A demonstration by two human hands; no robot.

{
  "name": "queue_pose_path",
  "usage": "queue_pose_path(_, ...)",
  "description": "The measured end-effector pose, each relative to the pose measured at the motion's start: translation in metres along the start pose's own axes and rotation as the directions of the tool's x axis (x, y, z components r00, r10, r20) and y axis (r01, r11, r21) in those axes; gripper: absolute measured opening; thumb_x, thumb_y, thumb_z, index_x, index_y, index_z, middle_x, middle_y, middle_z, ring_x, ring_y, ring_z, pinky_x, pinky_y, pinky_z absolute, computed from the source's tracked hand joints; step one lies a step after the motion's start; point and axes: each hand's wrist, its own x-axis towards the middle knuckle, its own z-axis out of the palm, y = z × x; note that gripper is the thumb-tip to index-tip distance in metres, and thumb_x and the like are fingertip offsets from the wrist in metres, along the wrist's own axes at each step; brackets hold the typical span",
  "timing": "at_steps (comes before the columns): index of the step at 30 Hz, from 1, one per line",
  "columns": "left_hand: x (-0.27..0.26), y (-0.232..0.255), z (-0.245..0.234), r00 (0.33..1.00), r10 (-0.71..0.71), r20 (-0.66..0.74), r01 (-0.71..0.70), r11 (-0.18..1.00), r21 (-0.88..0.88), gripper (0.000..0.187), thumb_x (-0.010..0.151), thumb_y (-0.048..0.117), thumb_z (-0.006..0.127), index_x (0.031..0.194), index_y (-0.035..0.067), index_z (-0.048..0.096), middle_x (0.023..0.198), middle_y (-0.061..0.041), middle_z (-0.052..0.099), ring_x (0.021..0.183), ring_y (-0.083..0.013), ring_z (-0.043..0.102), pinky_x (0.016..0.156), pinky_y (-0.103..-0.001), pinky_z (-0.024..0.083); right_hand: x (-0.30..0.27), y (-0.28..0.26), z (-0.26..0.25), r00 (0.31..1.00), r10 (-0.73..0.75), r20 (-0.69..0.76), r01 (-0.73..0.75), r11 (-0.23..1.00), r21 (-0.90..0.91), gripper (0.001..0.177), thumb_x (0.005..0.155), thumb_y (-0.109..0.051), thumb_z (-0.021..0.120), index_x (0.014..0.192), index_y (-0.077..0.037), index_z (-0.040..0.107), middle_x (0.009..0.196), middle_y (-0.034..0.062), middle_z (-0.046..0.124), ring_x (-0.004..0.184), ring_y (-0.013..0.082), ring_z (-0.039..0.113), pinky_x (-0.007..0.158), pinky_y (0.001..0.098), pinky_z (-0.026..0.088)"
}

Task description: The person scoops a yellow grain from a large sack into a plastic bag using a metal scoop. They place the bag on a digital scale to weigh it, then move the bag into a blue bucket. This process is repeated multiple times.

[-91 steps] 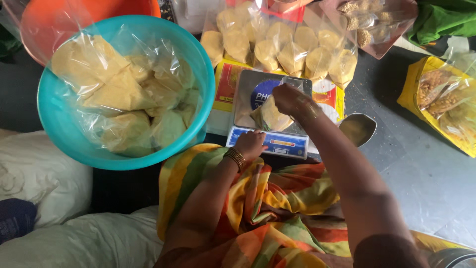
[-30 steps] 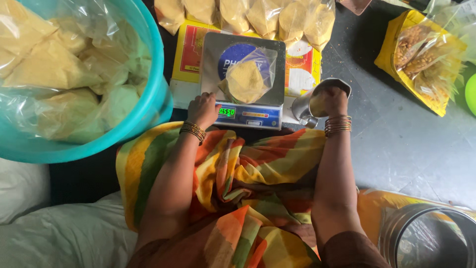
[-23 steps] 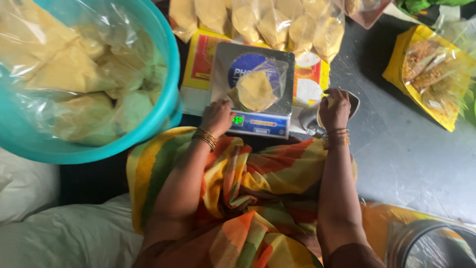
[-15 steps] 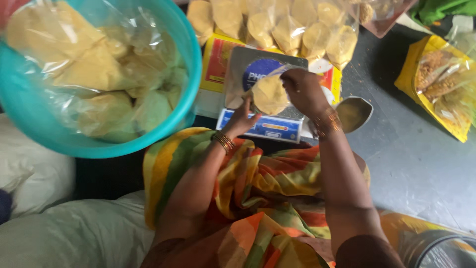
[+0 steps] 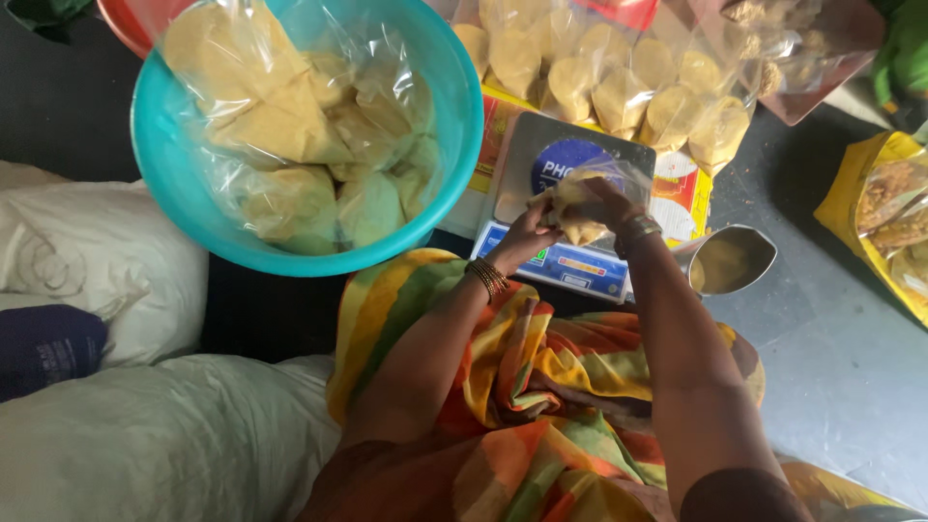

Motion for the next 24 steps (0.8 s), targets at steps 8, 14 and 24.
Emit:
queue_pose_path(8,0.008,-0.02,-0.012,0.988,0.022,-0.153,-0.014,0.998,0.053,0.056,0.089,0.02,0.075,0.138,0.005,0.056,0.135,-0.011,0.065,0.125,-0.0234,0.063,0.104,-0.036,0.053,-0.019,0.004,-0.014,0.779,-0.548,-0.305,0.469,0.831,-0.297,0.056,0.079,-0.019,0.071,0.127,0.007,0.059,0.107,0.0164,0.069,0.089,0.0261,0.069,0.077,0.0353,0.058)
queue_pose_path(14,0.009,-0.052,-0.025,0.956,0.063,-0.287,0.011,0.969,0.249,0.038,0.088,0.015,0.072,0.123,0.002,0.067,0.114,-0.012,0.074,0.109,-0.0212,0.071,0.093,-0.033,0.058,-0.011,-0.025,-0.016,0.953,0.267,0.14,-0.104,-0.142,0.984,0.021,0.097,-0.026,0.067,0.083,-0.012,0.059,0.077,0.0035,0.058,0.059,0.0108,0.048,0.042,0.0173,0.034)
queue_pose_path(24,-0.006,-0.032,-0.033,0.925,0.008,-0.379,0.074,0.977,0.201,0.025,0.092,0.007,0.065,0.116,0.002,0.068,0.101,-0.01,0.074,0.083,-0.0158,0.071,0.076,-0.029,0.057,-0.093,-0.001,-0.122,0.992,0.105,-0.071,0.097,-0.269,0.958,0.017,0.104,-0.032,0.064,0.097,-0.017,0.066,0.091,-0.0012,0.059,0.069,0.0054,0.045,0.05,0.0149,0.026)
